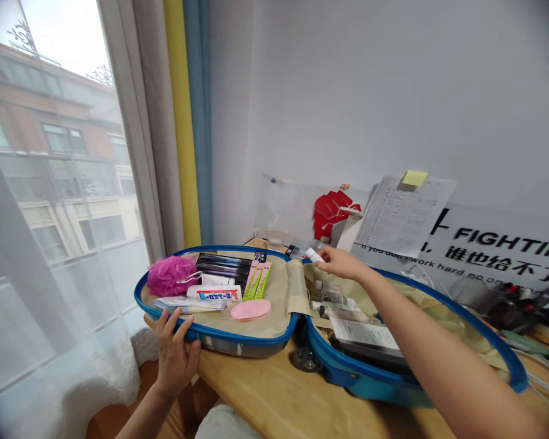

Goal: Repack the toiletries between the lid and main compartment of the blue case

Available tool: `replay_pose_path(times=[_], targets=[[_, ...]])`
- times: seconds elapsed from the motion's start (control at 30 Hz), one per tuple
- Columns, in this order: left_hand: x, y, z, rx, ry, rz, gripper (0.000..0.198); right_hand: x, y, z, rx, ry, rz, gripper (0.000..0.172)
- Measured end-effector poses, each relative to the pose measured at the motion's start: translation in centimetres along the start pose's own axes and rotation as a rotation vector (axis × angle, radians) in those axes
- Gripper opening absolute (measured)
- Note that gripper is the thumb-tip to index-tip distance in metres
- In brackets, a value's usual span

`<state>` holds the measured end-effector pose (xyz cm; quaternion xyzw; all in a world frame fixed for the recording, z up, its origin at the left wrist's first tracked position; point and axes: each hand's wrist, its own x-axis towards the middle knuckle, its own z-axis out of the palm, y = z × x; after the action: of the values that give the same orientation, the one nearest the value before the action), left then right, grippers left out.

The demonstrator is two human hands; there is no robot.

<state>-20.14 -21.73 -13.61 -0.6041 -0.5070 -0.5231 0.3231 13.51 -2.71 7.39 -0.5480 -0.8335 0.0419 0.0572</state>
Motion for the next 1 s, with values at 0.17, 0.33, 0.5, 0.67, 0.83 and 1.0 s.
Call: replay_pose_path(times=[0.17, 0.33, 0.5, 0.67, 0.83, 1.0], targets=[[0.0, 0.1, 0.0, -0.001, -0.015, -0.004, 0.049, 2.9, -7.9, 1.6, 0.147, -0.014, -0.136, 0.031], [0.3, 0.2, -0.1, 0.004, -0.007, 0.008, 0.047, 5.9, -15.7, 5.2, 0.144, -0.074, -0.18, 0.029], [0.1, 0.3, 0.0, 0.012, -0.007, -0.008, 0.049, 7.7, -20.0, 7.7, 0.088, -0.156, -0.224, 0.033], [-0.2, 0.2, 0.1, 0.02, -0.019, -0.022, 0.051, 8.3, -21.8, 8.9, 0.031, -0.209, -0.266, 0.034], [-0.2, 0.2, 0.1, 0.011, -0.02, -0.018, 0.051, 8.5, -22.8, 9.7, 0.013, -0.231, -0.314, 0.034], [-0.2, 0.2, 0.1, 0.01, -0.002, -0.031, 0.051, 8.6, -23.2, 10.3, 0.02, -0.231, -0.349, 0.034]])
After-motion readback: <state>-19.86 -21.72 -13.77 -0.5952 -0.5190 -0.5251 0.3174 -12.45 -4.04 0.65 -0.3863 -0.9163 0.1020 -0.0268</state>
